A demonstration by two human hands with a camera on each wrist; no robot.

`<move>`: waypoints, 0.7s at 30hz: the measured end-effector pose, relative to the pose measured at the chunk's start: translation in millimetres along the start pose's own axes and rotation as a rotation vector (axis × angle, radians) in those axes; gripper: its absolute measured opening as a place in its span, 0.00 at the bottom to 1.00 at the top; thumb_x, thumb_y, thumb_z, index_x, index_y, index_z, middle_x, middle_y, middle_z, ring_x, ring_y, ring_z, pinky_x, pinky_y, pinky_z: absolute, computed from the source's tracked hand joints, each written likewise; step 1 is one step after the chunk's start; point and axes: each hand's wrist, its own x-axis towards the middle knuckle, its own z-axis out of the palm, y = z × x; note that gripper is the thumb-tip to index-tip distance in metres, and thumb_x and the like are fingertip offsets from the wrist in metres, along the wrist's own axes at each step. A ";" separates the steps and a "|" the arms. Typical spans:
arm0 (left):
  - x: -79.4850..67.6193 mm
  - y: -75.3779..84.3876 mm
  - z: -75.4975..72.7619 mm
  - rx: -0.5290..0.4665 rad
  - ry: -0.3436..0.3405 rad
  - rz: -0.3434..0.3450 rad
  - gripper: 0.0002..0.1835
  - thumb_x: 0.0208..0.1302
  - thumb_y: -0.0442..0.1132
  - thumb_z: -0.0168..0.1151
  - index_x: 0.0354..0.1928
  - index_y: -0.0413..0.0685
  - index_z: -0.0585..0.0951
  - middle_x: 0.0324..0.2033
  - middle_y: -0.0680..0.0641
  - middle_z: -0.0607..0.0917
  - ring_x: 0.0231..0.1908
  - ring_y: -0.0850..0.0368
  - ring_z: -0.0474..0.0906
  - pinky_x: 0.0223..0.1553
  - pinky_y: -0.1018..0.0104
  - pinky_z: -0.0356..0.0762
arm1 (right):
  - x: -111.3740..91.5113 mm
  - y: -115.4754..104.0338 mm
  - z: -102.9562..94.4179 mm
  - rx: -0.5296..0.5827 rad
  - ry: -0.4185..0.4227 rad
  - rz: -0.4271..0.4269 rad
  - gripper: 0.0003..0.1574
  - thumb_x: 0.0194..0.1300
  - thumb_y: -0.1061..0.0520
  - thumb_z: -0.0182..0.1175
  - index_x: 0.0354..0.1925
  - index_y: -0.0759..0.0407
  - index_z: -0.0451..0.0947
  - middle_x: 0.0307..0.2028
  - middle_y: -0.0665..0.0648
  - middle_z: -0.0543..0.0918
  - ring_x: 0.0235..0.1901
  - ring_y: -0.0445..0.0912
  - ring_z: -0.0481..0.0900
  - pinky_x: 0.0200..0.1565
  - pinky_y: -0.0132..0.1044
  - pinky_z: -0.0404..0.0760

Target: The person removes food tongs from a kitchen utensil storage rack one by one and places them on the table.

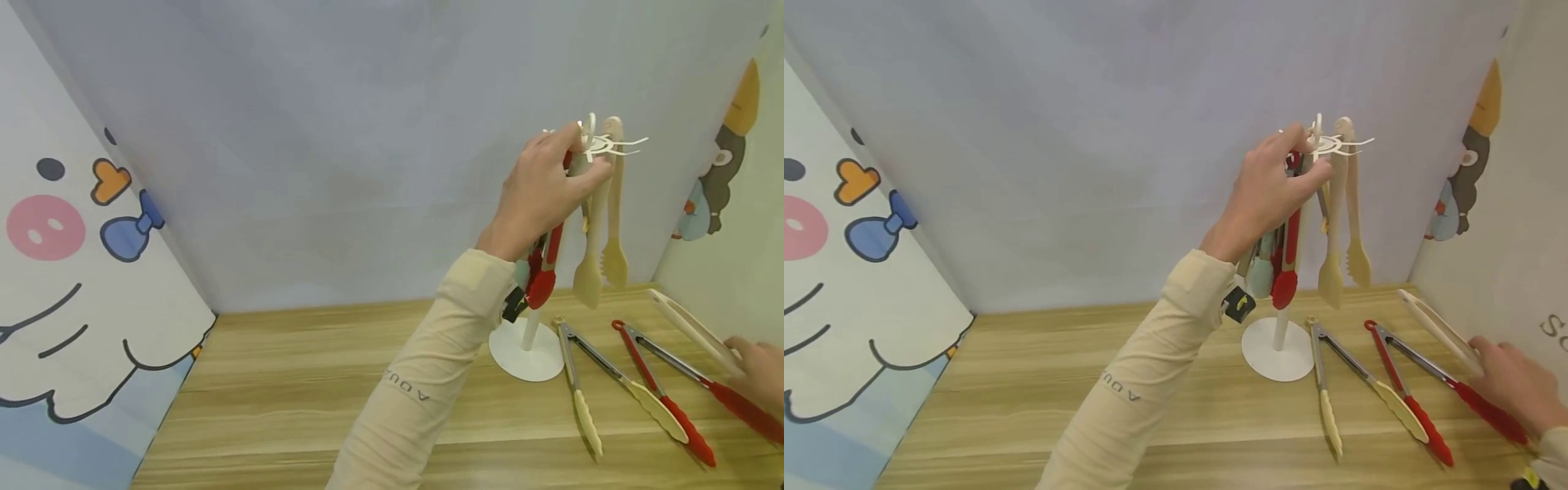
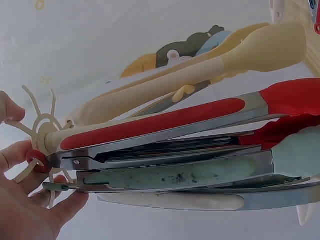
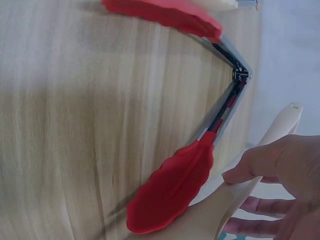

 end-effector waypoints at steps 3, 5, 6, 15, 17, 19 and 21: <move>-0.3 0.5 -1.2 -0.004 -0.001 0.001 0.12 0.54 0.53 0.50 0.28 0.56 0.64 0.22 0.58 0.64 0.32 0.70 0.58 0.22 0.74 0.58 | -0.6 4.0 3.7 -0.010 0.018 -0.014 0.27 0.31 0.68 0.63 0.33 0.76 0.63 0.15 0.60 0.68 0.16 0.50 0.64 0.18 0.38 0.60; -0.5 0.6 -1.9 -0.006 0.001 0.003 0.12 0.54 0.53 0.50 0.28 0.55 0.64 0.22 0.57 0.64 0.32 0.70 0.58 0.22 0.74 0.58 | -0.7 6.4 5.9 -0.025 0.029 -0.031 0.26 0.30 0.68 0.63 0.32 0.76 0.64 0.15 0.59 0.68 0.16 0.49 0.64 0.18 0.38 0.60; -0.5 0.6 -2.2 -0.005 0.002 0.005 0.12 0.54 0.53 0.50 0.28 0.55 0.64 0.22 0.57 0.64 0.32 0.71 0.58 0.22 0.74 0.58 | -0.4 7.4 6.6 -0.033 0.030 -0.039 0.26 0.30 0.68 0.62 0.32 0.76 0.64 0.15 0.59 0.68 0.15 0.49 0.64 0.18 0.38 0.61; -0.8 0.2 -5.4 0.010 0.001 0.012 0.12 0.55 0.53 0.50 0.30 0.56 0.64 0.22 0.58 0.64 0.33 0.70 0.58 0.23 0.74 0.59 | 5.7 12.1 5.8 -0.029 -0.012 -0.028 0.26 0.27 0.70 0.61 0.30 0.78 0.63 0.15 0.61 0.69 0.16 0.51 0.66 0.19 0.39 0.62; -0.7 0.7 -5.6 0.019 -0.002 0.018 0.12 0.55 0.54 0.50 0.30 0.56 0.65 0.22 0.58 0.65 0.33 0.70 0.58 0.23 0.74 0.59 | 6.5 16.5 6.8 -0.008 -0.033 -0.001 0.27 0.27 0.72 0.59 0.31 0.80 0.62 0.15 0.63 0.69 0.17 0.53 0.67 0.19 0.40 0.63; -0.6 1.1 -5.5 0.024 -0.002 0.023 0.12 0.55 0.54 0.50 0.31 0.56 0.65 0.22 0.58 0.65 0.33 0.70 0.58 0.23 0.75 0.59 | 7.0 22.2 9.1 0.006 -0.045 0.022 0.27 0.27 0.72 0.59 0.31 0.81 0.61 0.16 0.65 0.69 0.17 0.55 0.67 0.19 0.41 0.64; -0.6 1.4 -5.4 0.022 -0.001 0.023 0.12 0.55 0.54 0.50 0.31 0.56 0.65 0.23 0.58 0.65 0.33 0.70 0.58 0.23 0.75 0.59 | 7.3 24.7 10.0 0.016 -0.058 0.037 0.27 0.27 0.72 0.58 0.31 0.81 0.60 0.16 0.66 0.69 0.18 0.56 0.67 0.19 0.41 0.65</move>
